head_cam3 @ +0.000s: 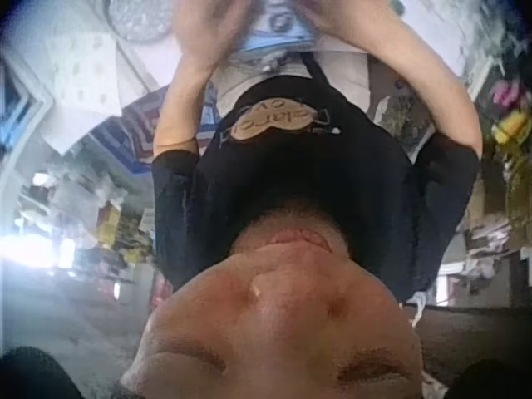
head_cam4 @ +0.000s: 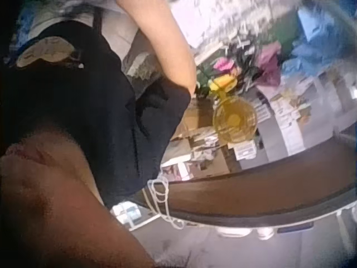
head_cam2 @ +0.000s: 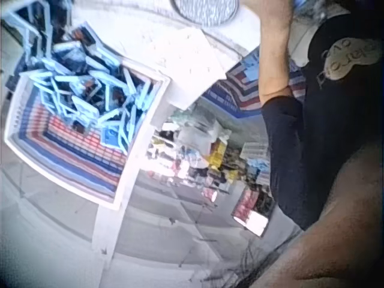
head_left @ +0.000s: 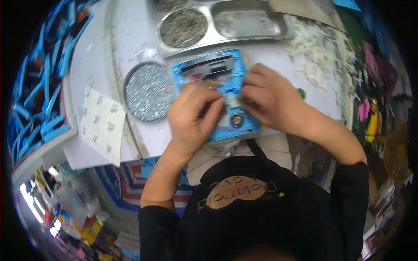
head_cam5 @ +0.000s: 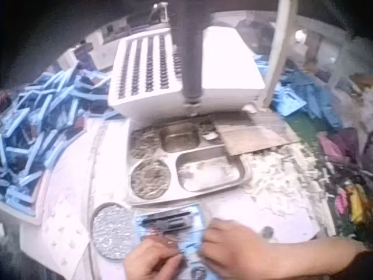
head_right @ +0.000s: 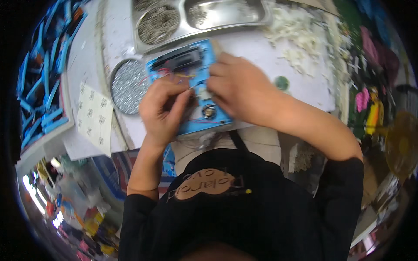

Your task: Assembling a light blue electronic device by connecting internal components and soldering wires.

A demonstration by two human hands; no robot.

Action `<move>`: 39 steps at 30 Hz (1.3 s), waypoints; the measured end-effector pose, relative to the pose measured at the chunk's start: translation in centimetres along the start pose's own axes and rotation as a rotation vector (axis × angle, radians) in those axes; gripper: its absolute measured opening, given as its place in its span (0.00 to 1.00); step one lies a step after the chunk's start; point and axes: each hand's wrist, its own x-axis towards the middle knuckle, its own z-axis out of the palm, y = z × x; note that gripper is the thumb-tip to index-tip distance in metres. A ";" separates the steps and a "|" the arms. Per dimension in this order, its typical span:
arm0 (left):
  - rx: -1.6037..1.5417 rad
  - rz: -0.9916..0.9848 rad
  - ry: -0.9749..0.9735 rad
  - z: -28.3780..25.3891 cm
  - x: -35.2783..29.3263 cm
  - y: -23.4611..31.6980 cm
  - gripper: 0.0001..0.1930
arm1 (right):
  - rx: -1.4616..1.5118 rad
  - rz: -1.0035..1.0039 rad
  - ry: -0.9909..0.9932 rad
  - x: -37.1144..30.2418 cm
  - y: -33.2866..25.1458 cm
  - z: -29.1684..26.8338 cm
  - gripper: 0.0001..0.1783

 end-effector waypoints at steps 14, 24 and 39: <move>0.080 -0.049 -0.213 -2.3 -0.1 5.5 0.10 | -0.427 0.905 0.444 -15.1 7.8 -9.2 0.10; 0.062 0.183 -0.407 -1.1 6.4 8.1 0.13 | -0.601 0.699 0.469 -13.1 9.8 -10.9 0.15; -0.900 -0.562 -0.744 6.5 12.9 7.8 0.11 | 0.606 0.402 0.716 -8.5 -0.3 -7.3 0.11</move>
